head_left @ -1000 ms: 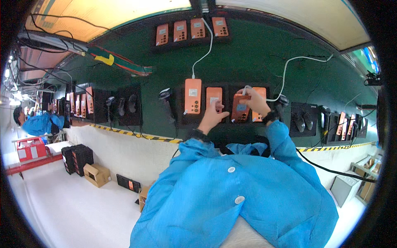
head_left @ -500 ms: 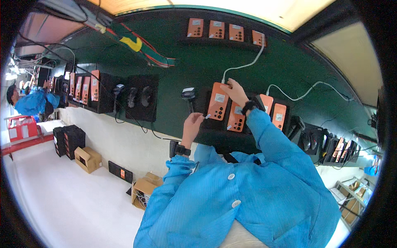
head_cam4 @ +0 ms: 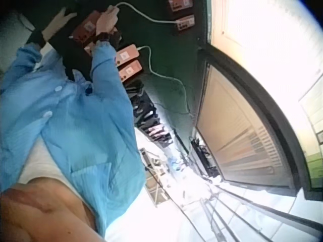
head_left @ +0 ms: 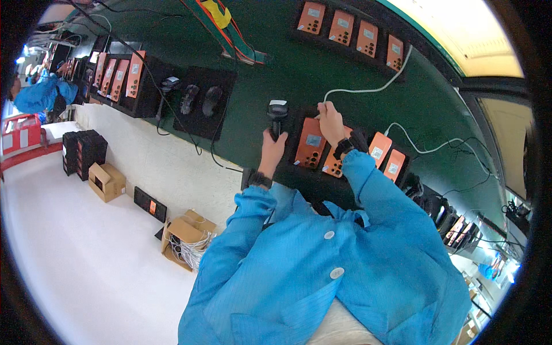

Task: Testing mobile devices by scanning their barcodes and connecting them to power/data cables on an assembly line.

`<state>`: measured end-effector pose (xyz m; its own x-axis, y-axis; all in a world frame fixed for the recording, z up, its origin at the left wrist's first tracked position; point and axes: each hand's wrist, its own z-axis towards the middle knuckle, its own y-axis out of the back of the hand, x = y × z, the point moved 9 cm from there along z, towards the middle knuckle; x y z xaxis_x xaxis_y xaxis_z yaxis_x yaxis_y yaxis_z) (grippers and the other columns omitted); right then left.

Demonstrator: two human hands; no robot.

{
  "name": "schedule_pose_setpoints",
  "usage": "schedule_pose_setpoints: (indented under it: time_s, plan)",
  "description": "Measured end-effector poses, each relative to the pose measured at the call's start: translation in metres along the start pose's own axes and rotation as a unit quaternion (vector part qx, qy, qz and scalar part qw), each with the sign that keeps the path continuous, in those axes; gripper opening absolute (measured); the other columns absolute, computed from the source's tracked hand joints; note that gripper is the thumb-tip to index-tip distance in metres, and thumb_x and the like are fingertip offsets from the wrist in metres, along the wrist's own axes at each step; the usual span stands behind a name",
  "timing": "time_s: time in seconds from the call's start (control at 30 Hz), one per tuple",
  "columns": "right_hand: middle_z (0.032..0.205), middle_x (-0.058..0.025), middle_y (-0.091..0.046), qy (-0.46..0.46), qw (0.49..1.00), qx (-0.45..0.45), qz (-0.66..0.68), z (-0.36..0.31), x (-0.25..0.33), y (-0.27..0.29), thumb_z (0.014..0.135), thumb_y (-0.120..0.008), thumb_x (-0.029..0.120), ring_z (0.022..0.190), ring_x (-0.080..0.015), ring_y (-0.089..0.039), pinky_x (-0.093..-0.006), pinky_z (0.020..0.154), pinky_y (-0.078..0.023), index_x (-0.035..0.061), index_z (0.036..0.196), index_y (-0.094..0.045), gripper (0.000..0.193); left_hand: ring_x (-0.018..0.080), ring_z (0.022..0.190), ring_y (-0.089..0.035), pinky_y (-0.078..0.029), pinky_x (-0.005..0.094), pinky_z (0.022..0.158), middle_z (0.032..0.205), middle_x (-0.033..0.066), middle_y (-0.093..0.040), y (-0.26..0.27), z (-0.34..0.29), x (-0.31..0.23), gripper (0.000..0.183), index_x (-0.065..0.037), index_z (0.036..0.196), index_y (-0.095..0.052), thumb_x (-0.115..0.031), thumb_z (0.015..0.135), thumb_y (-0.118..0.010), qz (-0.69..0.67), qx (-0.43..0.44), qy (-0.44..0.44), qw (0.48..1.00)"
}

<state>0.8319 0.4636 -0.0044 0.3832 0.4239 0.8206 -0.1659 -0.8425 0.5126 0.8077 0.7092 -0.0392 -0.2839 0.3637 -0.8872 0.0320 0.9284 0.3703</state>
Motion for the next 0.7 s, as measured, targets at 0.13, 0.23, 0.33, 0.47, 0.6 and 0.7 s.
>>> schedule_pose_setpoints:
  time_s: [0.13, 0.23, 0.33, 0.47, 0.6, 0.7]
  plan:
    - [0.098, -0.0217, -0.065, 0.063, 0.997, 0.006, -0.038, -0.012, 0.005, 0.024, 0.103, -0.040, 0.023, 0.092, -0.0388, -0.065, -0.0453, 0.076, -0.051, -0.0013, 0.100, -0.047, 0.026, 0.0350, 0.103, -0.061, -0.046, 0.0394, 0.089, 0.109, 0.0225, -0.063, -0.018, 0.017, 0.021, 0.048, 0.005, 0.118, -0.052, -0.023, 0.081, -0.068, -0.065, 0.049, 0.103, 0.991]
    - [0.091, -0.0260, -0.063, 0.173, 0.958, 0.152, -0.169, -0.039, -0.012, 0.042, 0.100, -0.043, 0.020, 0.085, -0.0419, -0.061, -0.0484, 0.071, -0.047, -0.0028, 0.115, -0.049, 0.028, 0.0347, 0.100, -0.063, -0.047, 0.0395, 0.087, 0.106, 0.0204, -0.065, -0.015, 0.009, 0.006, 0.045, 0.002, 0.116, -0.055, -0.023, 0.081, -0.067, -0.021, 0.061, 0.069, 0.996]
    - [0.092, -0.0205, -0.060, 0.056, 0.978, 0.176, -0.102, -0.063, -0.057, 0.063, 0.103, -0.040, 0.024, 0.092, -0.0316, -0.062, -0.0395, 0.078, -0.048, -0.0007, 0.108, -0.047, 0.026, 0.0336, 0.095, -0.064, -0.048, 0.0401, 0.086, 0.102, 0.0185, -0.066, -0.012, -0.016, -0.010, 0.044, 0.001, 0.116, -0.054, -0.023, 0.081, -0.067, -0.049, 0.059, 0.034, 0.996]
    - [0.102, -0.0110, -0.062, -0.108, 0.937, 0.127, 0.306, -0.108, -0.070, 0.057, 0.101, -0.047, 0.028, 0.102, -0.0224, -0.061, -0.0326, 0.083, -0.048, 0.0036, 0.113, -0.050, 0.027, 0.0209, 0.096, -0.061, -0.050, 0.0326, 0.082, 0.116, 0.0152, -0.058, -0.078, -0.085, -0.074, 0.064, 0.000, 0.139, -0.038, -0.017, 0.084, -0.065, -0.077, 0.284, -0.046, 0.955]
    - [0.105, -0.0076, -0.063, -0.048, 0.967, -0.029, 0.250, -0.135, -0.076, 0.079, 0.091, -0.063, 0.009, 0.097, -0.0173, -0.062, -0.0309, 0.083, -0.050, 0.0026, 0.112, -0.054, 0.025, 0.0343, 0.119, -0.049, -0.038, 0.0373, 0.103, 0.131, 0.0215, -0.048, -0.142, -0.133, -0.087, 0.056, 0.002, 0.142, -0.032, -0.013, 0.092, -0.051, -0.035, 0.399, -0.165, 0.901]
    - [0.101, -0.0069, -0.065, -0.069, 0.913, -0.092, 0.391, -0.141, -0.090, 0.117, 0.086, -0.065, 0.002, 0.083, -0.0146, -0.064, -0.0286, 0.067, -0.053, 0.0029, 0.112, -0.052, 0.028, 0.0369, 0.117, -0.049, -0.040, 0.0388, 0.099, 0.122, 0.0266, -0.049, -0.160, -0.109, -0.072, 0.052, 0.012, 0.131, -0.038, -0.014, 0.089, -0.054, -0.060, 0.324, -0.045, 0.943]
